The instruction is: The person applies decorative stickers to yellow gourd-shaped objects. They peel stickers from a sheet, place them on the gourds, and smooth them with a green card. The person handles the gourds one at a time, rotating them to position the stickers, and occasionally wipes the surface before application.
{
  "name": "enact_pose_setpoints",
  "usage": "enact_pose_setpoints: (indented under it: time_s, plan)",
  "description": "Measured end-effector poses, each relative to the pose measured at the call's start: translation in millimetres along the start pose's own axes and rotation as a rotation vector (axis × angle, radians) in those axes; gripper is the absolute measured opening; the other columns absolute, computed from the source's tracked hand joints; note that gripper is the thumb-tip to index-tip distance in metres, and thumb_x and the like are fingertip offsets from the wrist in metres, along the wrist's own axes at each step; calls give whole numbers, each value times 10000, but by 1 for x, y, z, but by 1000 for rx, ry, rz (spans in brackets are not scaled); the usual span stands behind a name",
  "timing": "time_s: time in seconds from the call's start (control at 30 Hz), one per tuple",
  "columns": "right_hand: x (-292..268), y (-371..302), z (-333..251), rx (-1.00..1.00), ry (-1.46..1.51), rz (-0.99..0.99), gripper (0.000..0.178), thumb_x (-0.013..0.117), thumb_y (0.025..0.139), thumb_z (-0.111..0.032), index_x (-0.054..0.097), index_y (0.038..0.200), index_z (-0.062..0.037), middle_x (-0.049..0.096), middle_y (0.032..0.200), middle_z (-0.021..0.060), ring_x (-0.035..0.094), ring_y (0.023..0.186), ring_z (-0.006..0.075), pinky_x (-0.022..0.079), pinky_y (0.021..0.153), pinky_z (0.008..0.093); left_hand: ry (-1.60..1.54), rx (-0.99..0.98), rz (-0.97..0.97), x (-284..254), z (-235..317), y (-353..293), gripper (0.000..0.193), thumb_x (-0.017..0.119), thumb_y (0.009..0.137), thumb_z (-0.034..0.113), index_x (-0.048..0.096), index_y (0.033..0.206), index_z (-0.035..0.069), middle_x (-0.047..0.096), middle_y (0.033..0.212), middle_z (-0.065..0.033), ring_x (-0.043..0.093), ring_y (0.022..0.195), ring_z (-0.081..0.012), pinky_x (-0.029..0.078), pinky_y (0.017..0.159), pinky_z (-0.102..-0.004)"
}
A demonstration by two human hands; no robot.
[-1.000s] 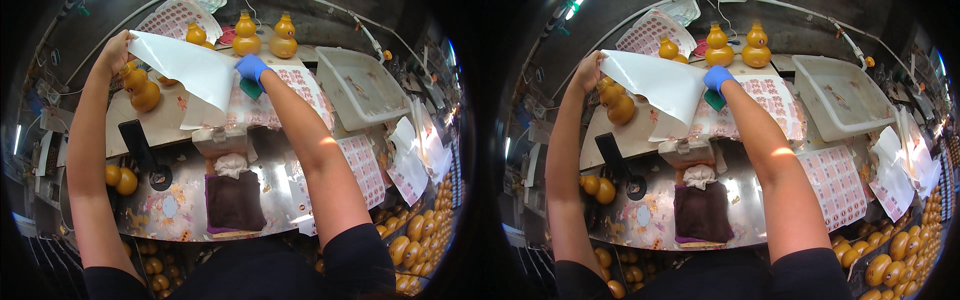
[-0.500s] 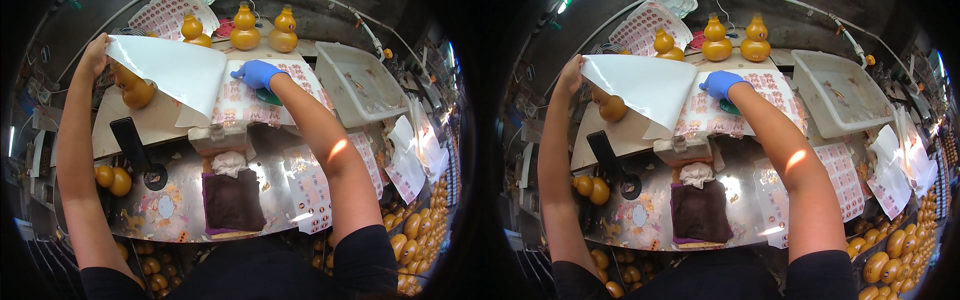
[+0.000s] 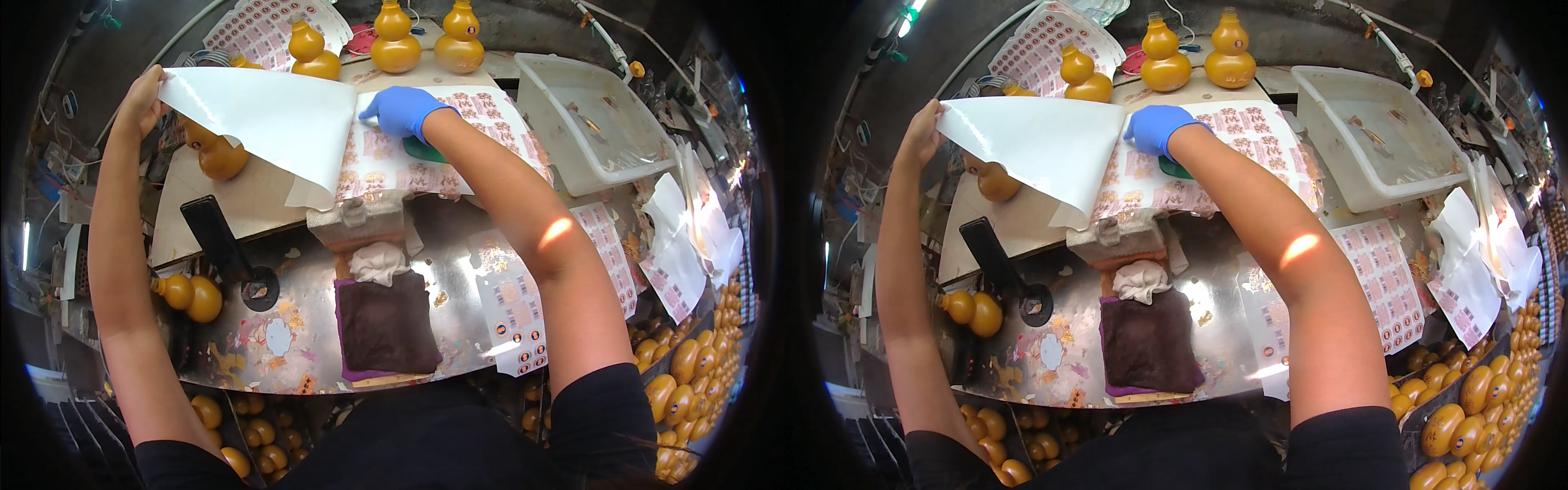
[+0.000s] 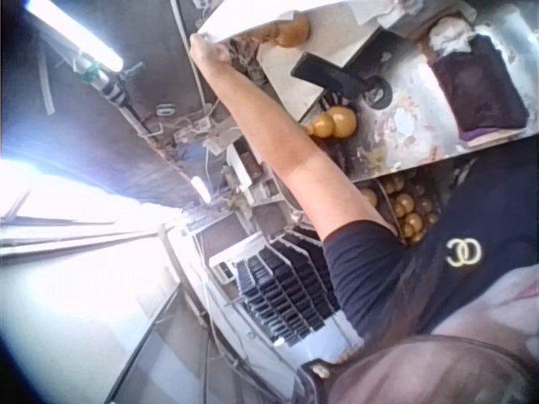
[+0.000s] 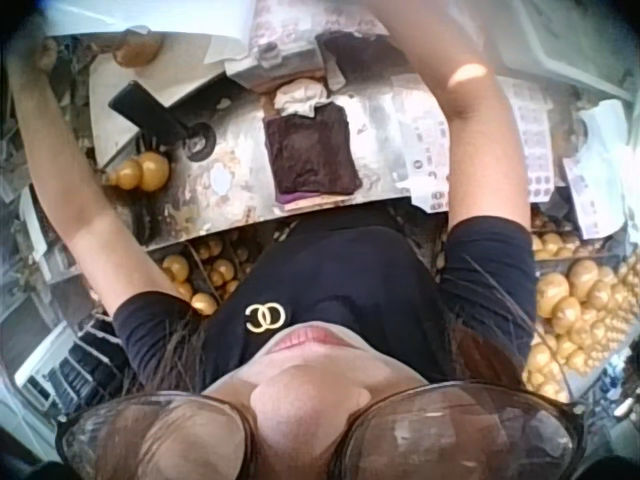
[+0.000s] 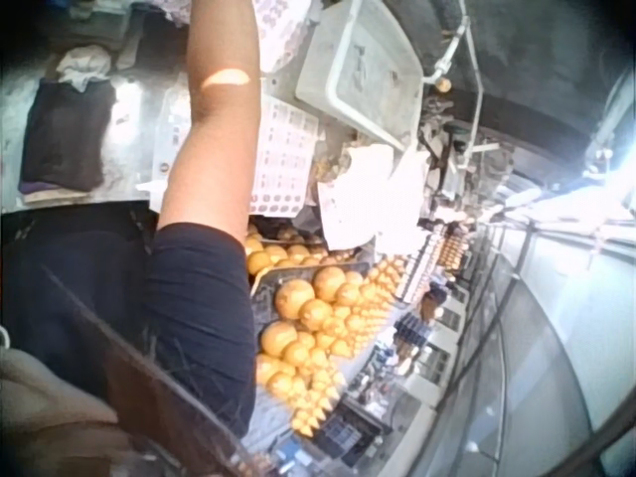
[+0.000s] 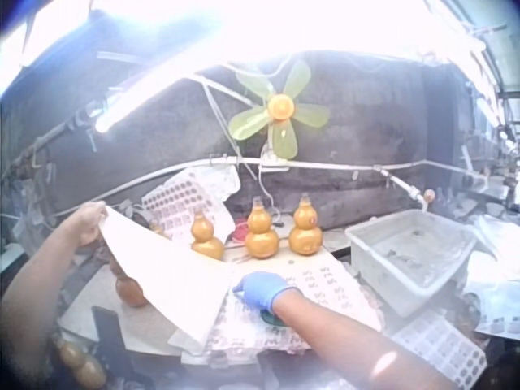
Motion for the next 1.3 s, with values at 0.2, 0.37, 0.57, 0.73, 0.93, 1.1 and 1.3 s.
enact_pose_setpoints:
  time_s: [0.2, 0.37, 0.57, 0.73, 0.93, 1.1, 1.3]
  plan:
    - [6, 2, -15, -9, -42, -54, 378, 438, 955, -378, 626, 1208, -170, 612, 1197, 134, 604, 1060, 314, 461, 928, 402, 7, -16, 6, -3, -6, 11, 234, 469, 844, 203, 526, 956, 5, 545, 894, -79, 553, 744, -152, 486, 656, -283]
    - [8, -3, -17, 52, -31, -132, 494, 414, 958, -460, 635, 1158, -67, 611, 1200, 137, 599, 1067, 314, 460, 918, 410, 86, -21, -16, 6, 6, -5, 259, 478, 842, 196, 531, 983, -15, 534, 945, -95, 558, 778, -154, 484, 684, -290]
    - [11, 0, -7, 34, -30, -114, 473, 429, 955, -454, 632, 1169, -84, 610, 1202, 135, 597, 1074, 308, 456, 923, 403, 21, 41, -5, -18, 9, 25, 234, 481, 852, 208, 535, 956, 5, 556, 899, -72, 572, 790, -145, 505, 730, -300]
    - [12, -1, 0, 37, -17, -108, 447, 439, 955, -436, 627, 1182, -100, 609, 1203, 134, 596, 1074, 311, 455, 924, 403, 16, 93, -9, -15, 32, 24, 217, 473, 882, 228, 550, 920, 30, 566, 863, -47, 588, 783, -143, 512, 717, -290]
    - [11, 2, -3, 23, -10, -99, 419, 458, 950, -408, 628, 1181, -103, 608, 1204, 138, 602, 1059, 320, 457, 923, 399, 7, 129, -14, -42, 57, 46, 195, 456, 900, 216, 547, 906, 44, 570, 865, -27, 594, 784, -138, 512, 742, -287]
    - [11, 0, 2, 15, 1, -99, 423, 457, 948, -410, 631, 1179, -102, 602, 1213, 142, 596, 1069, 325, 450, 932, 406, -35, 187, 7, -44, 77, 51, 208, 435, 929, 204, 562, 948, 41, 580, 891, -33, 595, 823, -142, 507, 777, -286]
    - [9, 0, -14, 39, 37, -115, 416, 470, 937, -380, 619, 1194, -88, 585, 1240, 151, 578, 1106, 321, 444, 950, 389, -161, 224, -12, -75, 126, 45, 316, 356, 981, 242, 569, 1034, 14, 618, 1003, -73, 612, 897, -146, 512, 837, -325]
Point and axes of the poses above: each hand's wrist, its own y-axis towards the middle knuckle, its own x-axis out of the palm, z = x × y, the point moved 6 cm from there along y, towards the middle knuckle
